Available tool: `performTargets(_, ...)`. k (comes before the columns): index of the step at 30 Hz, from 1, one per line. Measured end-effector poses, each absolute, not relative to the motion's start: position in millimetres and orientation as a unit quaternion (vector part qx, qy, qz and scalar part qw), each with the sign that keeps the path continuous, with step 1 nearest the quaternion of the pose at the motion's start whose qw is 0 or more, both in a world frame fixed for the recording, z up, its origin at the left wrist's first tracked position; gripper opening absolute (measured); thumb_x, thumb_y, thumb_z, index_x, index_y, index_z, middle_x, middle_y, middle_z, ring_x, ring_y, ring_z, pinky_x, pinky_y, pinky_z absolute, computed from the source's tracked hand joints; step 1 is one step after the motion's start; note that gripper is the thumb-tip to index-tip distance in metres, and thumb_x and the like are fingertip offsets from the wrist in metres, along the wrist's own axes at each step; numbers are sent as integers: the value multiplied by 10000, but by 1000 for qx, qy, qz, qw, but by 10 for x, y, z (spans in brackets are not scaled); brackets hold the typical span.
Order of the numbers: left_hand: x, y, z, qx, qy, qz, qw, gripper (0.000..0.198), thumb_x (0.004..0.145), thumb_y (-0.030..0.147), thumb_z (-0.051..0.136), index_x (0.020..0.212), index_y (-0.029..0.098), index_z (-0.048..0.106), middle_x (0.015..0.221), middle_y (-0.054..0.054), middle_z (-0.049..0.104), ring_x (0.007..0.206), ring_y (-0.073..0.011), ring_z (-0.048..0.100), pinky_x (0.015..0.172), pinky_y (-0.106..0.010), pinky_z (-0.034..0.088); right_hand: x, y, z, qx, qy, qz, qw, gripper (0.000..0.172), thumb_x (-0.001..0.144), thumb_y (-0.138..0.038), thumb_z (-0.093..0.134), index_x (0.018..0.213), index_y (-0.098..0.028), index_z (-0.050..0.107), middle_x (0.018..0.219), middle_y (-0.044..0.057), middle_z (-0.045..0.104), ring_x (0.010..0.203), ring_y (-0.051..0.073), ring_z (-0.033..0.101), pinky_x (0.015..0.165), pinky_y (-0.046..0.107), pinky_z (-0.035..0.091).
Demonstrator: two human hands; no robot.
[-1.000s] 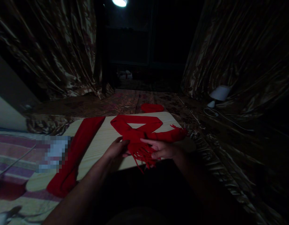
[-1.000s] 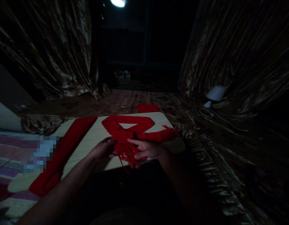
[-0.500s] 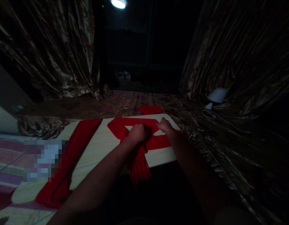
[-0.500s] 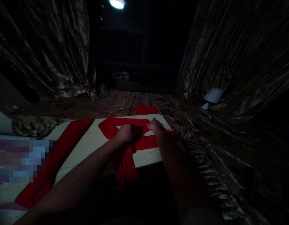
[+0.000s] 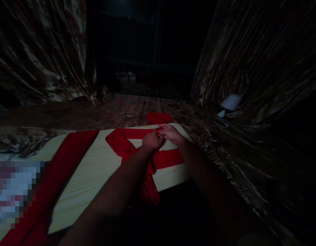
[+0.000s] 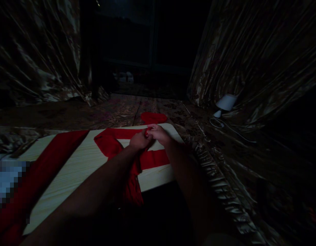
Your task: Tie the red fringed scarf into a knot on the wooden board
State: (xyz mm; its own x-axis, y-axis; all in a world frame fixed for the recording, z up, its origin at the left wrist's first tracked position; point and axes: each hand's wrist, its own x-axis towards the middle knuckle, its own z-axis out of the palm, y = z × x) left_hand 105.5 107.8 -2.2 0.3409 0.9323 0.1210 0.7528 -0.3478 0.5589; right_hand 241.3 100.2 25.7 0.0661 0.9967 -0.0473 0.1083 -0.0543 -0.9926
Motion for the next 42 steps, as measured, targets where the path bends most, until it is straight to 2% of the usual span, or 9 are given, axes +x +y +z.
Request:
performTargets(3,1037,1142,-142,736,551,279,276,433,936,500,469,1025,157,719,1021,-189,745,1009,-321,696,818,-364,489,2517,906,268,-621,-553,361,421,262,728,-132,667,977,-185,604,762,-23,666,693,117,622,657,223,484)
performTargets(6,969,1243,-248,678,567,327,333,476,972,461,383,852,135,709,855,-154,738,852,-265,709,733,-325,492,2755,765,260,-674,-640,278,243,141,738,-214,716,833,-172,621,746,-3,669,702,133,607,654,226,455)
performTargets(9,881,1346,-296,524,527,459,486,454,955,502,429,926,131,689,777,-80,716,695,-192,679,675,-292,507,2961,594,250,-647,-708,282,33,283,686,-281,798,911,-174,665,904,37,714,800,169,639,675,236,446)
performTargets(14,718,1430,-235,259,370,572,685,443,910,499,558,1151,142,660,965,-91,751,865,-172,714,872,-313,554,3025,398,219,-633,-752,151,-102,374,652,-345,834,960,-198,680,1050,72,710,936,229,637,734,263,415)
performTargets(25,501,1291,-9,145,286,590,741,497,1001,437,400,1291,105,629,997,-94,775,954,-198,730,906,-301,579,2893,967,406,-609,-774,156,-75,185,847,-270,688,993,-160,712,1039,74,732,889,172,645,679,206,401)
performTargets(30,522,1255,24,205,275,585,735,473,977,485,443,1173,122,674,920,-98,767,903,-208,732,849,-304,589,2600,1390,427,-598,-793,98,-62,224,853,-386,702,938,-180,719,923,60,741,795,178,656,634,230,385)
performTargets(36,726,1201,-195,474,399,500,605,459,839,601,627,913,152,687,719,-24,705,699,-198,683,720,-324,561,2492,1608,210,-620,-781,29,-64,289,830,-296,703,1099,-193,701,1106,109,736,986,236,677,769,259,450)
performTargets(39,801,1201,-329,616,400,418,535,388,887,509,578,924,152,725,893,-59,760,893,-228,705,865,-348,541,2708,1640,179,-643,-762,41,-63,319,825,-341,702,1111,-202,704,1131,101,733,987,229,681,766,246,465)
performTargets(42,827,1187,-365,661,397,402,495,395,921,405,537,1175,161,716,1188,-100,736,1142,-243,663,1033,-368,469,2982,1657,199,-660,-746,57,-63,322,805,-383,719,1067,-196,720,1071,90,746,909,211,686,699,226,456)
